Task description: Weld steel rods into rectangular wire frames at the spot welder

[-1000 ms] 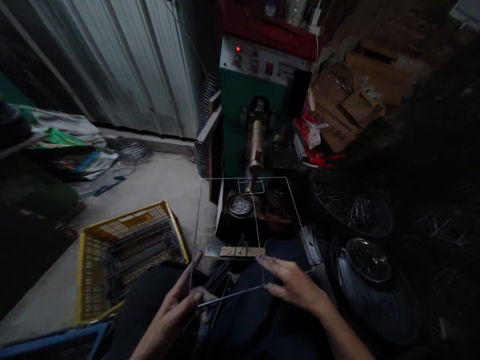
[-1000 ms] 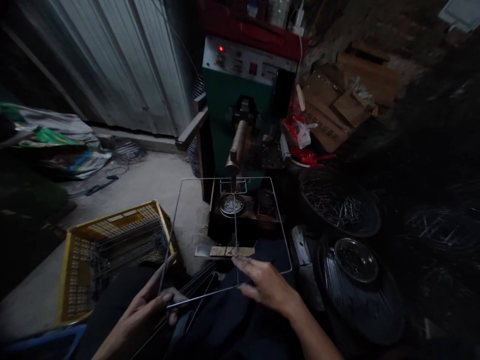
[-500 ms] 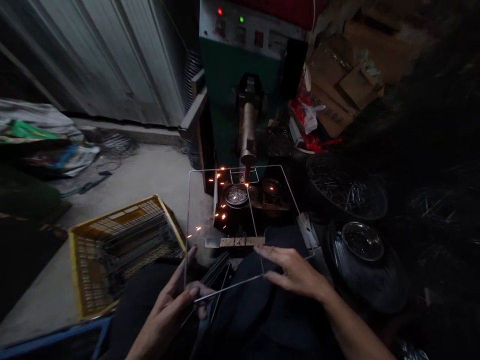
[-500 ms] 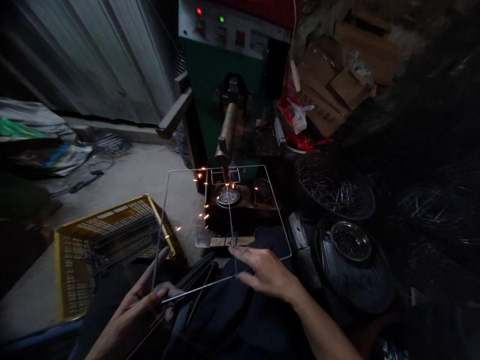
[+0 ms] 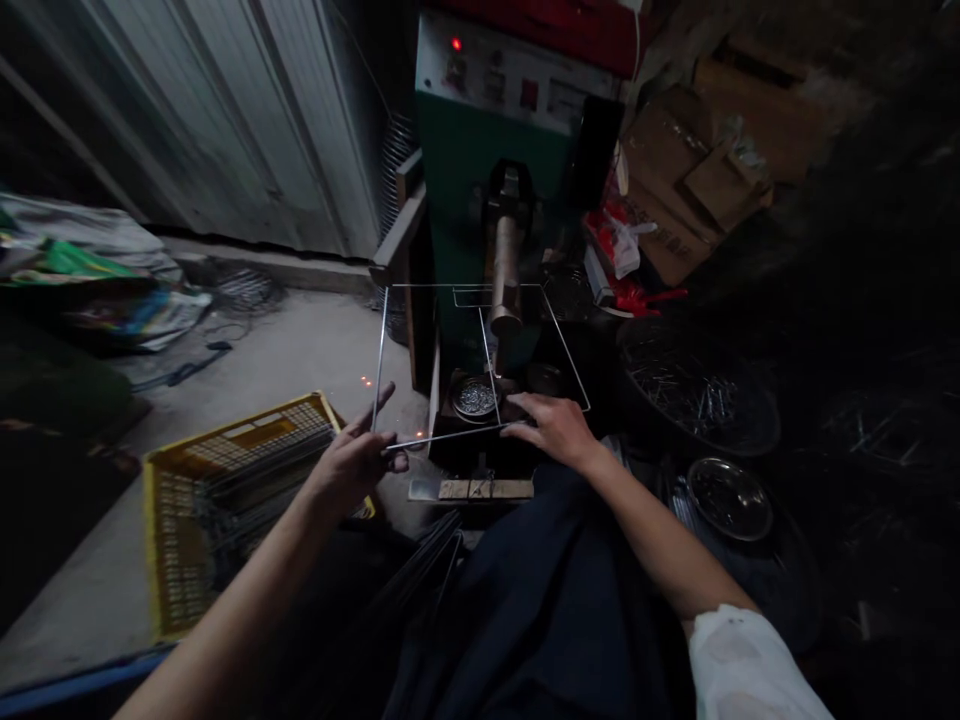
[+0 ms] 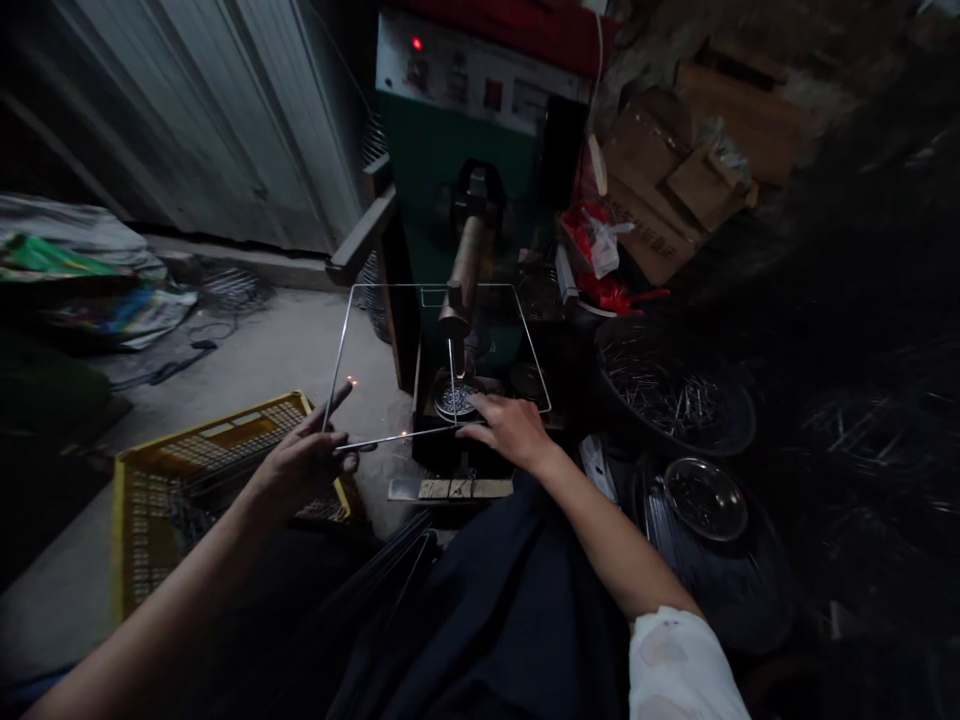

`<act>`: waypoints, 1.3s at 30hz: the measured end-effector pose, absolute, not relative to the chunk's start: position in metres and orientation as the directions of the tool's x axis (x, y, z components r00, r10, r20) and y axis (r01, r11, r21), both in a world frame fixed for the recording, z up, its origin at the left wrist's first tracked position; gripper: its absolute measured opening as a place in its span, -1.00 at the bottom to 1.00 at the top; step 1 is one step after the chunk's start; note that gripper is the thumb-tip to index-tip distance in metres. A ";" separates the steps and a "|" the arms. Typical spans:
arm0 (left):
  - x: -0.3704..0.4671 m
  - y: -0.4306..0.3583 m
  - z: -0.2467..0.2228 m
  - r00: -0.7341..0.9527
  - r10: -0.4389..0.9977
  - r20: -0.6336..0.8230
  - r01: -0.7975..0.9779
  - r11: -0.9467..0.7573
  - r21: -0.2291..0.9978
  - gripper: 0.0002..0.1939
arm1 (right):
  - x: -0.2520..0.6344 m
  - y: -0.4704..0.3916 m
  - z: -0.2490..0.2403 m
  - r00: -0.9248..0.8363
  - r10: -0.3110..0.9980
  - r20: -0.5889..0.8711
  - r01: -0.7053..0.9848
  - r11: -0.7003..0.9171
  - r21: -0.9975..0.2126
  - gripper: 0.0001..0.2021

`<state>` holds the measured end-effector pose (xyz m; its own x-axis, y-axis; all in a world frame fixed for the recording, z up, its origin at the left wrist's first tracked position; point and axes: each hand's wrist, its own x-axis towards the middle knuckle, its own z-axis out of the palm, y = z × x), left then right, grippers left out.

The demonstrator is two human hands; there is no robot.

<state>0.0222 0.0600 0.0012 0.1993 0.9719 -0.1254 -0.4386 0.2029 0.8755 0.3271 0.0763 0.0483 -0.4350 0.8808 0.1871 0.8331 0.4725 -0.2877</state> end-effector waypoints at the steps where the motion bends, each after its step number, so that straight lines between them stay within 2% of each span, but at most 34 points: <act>1: 0.022 0.070 0.002 0.190 0.976 -0.111 -0.453 0.187 0.872 -0.05 | 0.328 0.087 0.049 -0.435 0.878 0.202 0.837 0.477 -0.268 -0.55; 3: 0.023 0.086 0.004 0.179 0.979 -0.096 -0.464 0.170 0.869 -0.05 | 0.333 0.106 0.050 -0.445 0.866 0.228 0.829 0.494 -0.261 -0.62; 9: 0.024 0.113 0.006 0.172 0.982 -0.085 -0.452 0.155 0.879 -0.04 | 0.341 0.138 0.046 -0.413 0.865 0.284 0.791 0.495 -0.358 -0.70; 19: 0.019 0.137 0.006 0.198 0.977 -0.075 -0.418 0.153 0.896 -0.03 | 0.339 0.159 0.044 -0.377 0.871 0.316 0.754 0.487 -0.442 -0.68; 28: 0.012 0.144 0.003 0.244 0.967 -0.077 -0.368 0.166 0.915 -0.03 | 0.339 0.159 0.040 -0.370 0.871 0.322 0.790 0.478 -0.384 -0.68; 31: 0.010 0.141 0.005 0.249 0.964 -0.091 -0.342 0.176 0.923 -0.04 | 0.347 0.156 0.039 -0.339 0.844 0.416 0.815 0.484 -0.318 -0.64; 33: 0.009 0.139 0.006 0.258 0.961 -0.099 -0.324 0.182 0.928 -0.05 | 0.359 0.154 0.038 -0.234 0.813 0.532 0.844 0.442 -0.303 -0.58; 35: 0.010 0.138 0.007 0.256 0.962 -0.092 -0.322 0.174 0.930 -0.05 | 0.375 0.155 0.036 -0.063 0.803 0.592 0.869 0.336 -0.363 -0.52; 36: 0.010 0.138 0.008 0.254 0.963 -0.088 -0.325 0.170 0.930 -0.05 | 0.383 0.157 0.033 0.013 0.823 0.568 0.860 0.281 -0.427 -0.51; 39: 0.012 0.140 0.009 0.258 0.963 -0.078 -0.352 0.168 0.921 -0.05 | 0.398 0.167 0.024 0.139 0.936 0.322 0.701 0.137 -0.700 -0.54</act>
